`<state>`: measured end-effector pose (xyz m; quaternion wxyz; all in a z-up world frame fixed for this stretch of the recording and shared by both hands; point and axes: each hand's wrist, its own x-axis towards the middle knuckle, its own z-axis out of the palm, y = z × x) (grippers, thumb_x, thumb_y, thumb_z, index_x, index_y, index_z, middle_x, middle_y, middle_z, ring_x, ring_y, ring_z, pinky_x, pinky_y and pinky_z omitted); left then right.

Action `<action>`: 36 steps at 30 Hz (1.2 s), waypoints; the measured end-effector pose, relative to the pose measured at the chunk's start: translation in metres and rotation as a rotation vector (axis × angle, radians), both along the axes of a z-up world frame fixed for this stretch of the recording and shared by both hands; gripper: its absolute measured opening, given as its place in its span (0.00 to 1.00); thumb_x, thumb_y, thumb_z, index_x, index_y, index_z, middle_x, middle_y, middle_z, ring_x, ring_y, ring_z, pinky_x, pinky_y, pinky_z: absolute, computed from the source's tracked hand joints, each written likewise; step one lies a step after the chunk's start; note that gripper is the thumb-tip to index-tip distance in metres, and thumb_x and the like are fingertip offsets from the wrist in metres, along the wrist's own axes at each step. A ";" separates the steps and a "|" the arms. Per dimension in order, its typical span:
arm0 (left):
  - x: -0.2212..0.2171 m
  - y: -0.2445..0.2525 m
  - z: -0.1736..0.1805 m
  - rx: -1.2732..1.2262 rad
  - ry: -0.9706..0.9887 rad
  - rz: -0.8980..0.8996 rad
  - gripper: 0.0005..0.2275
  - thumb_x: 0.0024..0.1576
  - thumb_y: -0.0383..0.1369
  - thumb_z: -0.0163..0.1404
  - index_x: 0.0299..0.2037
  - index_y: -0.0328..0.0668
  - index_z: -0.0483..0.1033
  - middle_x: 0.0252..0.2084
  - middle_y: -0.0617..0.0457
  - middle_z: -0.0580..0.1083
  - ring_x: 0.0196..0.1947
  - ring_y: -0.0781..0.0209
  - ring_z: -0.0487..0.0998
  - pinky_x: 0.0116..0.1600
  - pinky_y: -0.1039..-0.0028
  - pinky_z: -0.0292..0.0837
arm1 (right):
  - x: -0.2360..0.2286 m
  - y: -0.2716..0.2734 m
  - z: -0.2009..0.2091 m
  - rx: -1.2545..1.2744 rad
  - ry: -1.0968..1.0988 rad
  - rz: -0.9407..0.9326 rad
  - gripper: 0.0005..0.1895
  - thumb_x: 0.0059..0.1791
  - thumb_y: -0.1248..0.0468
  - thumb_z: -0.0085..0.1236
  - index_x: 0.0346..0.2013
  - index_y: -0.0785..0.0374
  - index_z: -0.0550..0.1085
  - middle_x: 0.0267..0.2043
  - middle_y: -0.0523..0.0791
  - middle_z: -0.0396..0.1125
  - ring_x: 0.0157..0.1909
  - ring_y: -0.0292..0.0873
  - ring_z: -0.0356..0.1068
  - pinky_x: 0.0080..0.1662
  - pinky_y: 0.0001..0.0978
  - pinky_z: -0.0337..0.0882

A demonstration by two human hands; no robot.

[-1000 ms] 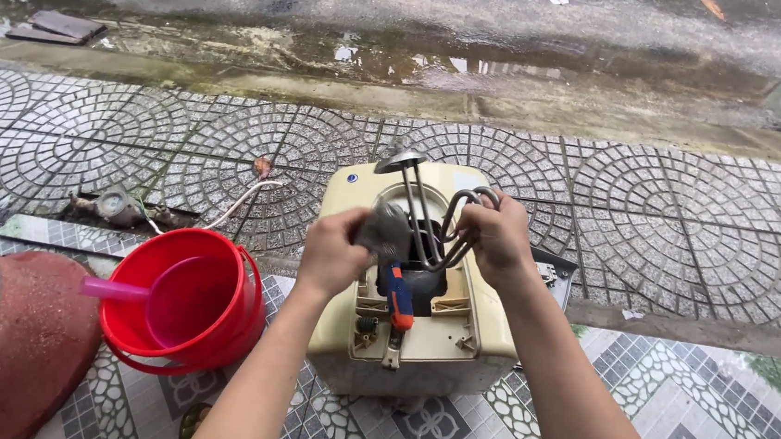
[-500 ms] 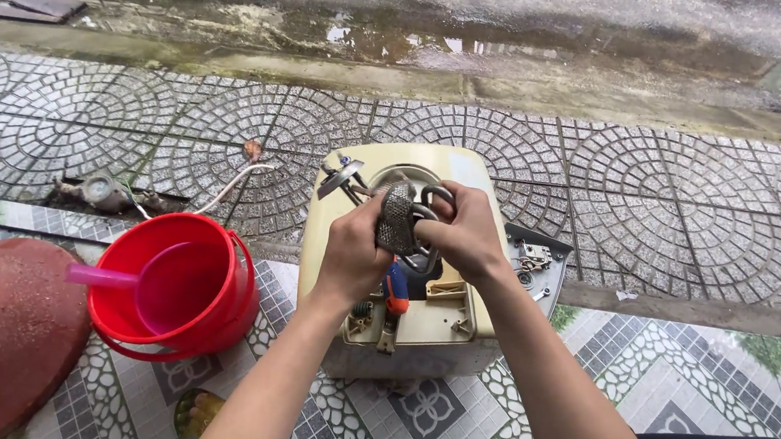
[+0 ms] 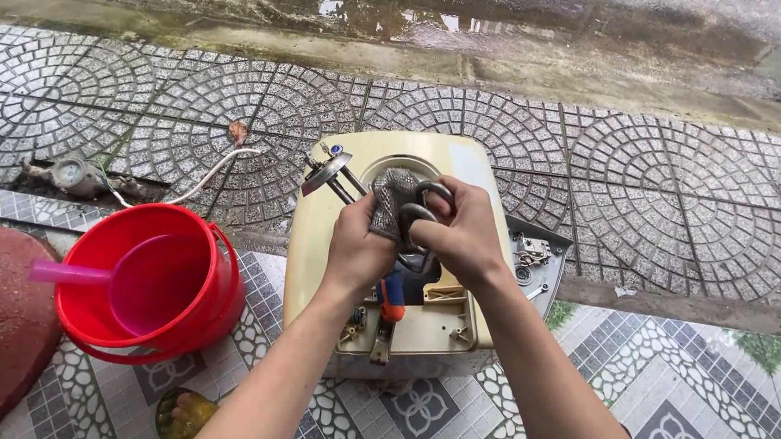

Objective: Cleaning the heating element and internal housing of a water heater using a cloth.

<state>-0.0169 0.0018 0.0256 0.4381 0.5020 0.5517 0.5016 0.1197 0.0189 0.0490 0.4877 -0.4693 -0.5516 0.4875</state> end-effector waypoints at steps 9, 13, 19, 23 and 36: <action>0.029 -0.032 0.053 0.187 -0.069 0.004 0.09 0.57 0.27 0.43 0.34 0.38 0.80 0.27 0.46 0.79 0.33 0.51 0.80 0.46 0.56 0.75 | 0.011 0.009 -0.015 0.130 0.412 -0.029 0.17 0.41 0.77 0.59 0.20 0.57 0.61 0.16 0.35 0.44 0.17 0.29 0.53 0.26 0.19 0.61; 0.038 -0.037 0.034 0.277 0.056 0.060 0.07 0.57 0.28 0.44 0.32 0.39 0.77 0.24 0.46 0.78 0.30 0.48 0.81 0.40 0.58 0.74 | 0.011 0.004 -0.016 0.147 0.524 -0.023 0.16 0.44 0.76 0.57 0.21 0.57 0.61 0.16 0.35 0.42 0.16 0.29 0.50 0.23 0.20 0.60; 0.047 -0.053 0.021 0.428 0.207 -0.064 0.24 0.51 0.17 0.42 0.59 0.34 0.75 0.52 0.33 0.78 0.56 0.36 0.77 0.58 0.52 0.74 | 0.040 0.008 0.005 -0.071 0.589 -0.182 0.23 0.53 0.56 0.63 0.19 0.54 0.62 0.11 0.35 0.48 0.09 0.28 0.51 0.17 0.18 0.54; 0.038 -0.037 -0.015 0.471 0.549 -0.327 0.26 0.50 0.11 0.40 0.56 0.42 0.79 0.53 0.46 0.80 0.56 0.45 0.78 0.62 0.59 0.74 | 0.053 0.018 0.002 -0.049 0.452 -0.347 0.24 0.54 0.55 0.63 0.20 0.56 0.63 0.10 0.37 0.52 0.09 0.32 0.56 0.17 0.20 0.57; 0.007 -0.015 0.022 0.048 -0.106 0.206 0.14 0.58 0.29 0.51 0.52 0.55 0.83 0.43 0.53 0.84 0.51 0.64 0.80 0.55 0.63 0.77 | 0.044 0.008 0.023 -0.068 0.474 -0.161 0.22 0.55 0.51 0.59 0.21 0.51 0.62 0.11 0.32 0.50 0.09 0.29 0.50 0.20 0.21 0.58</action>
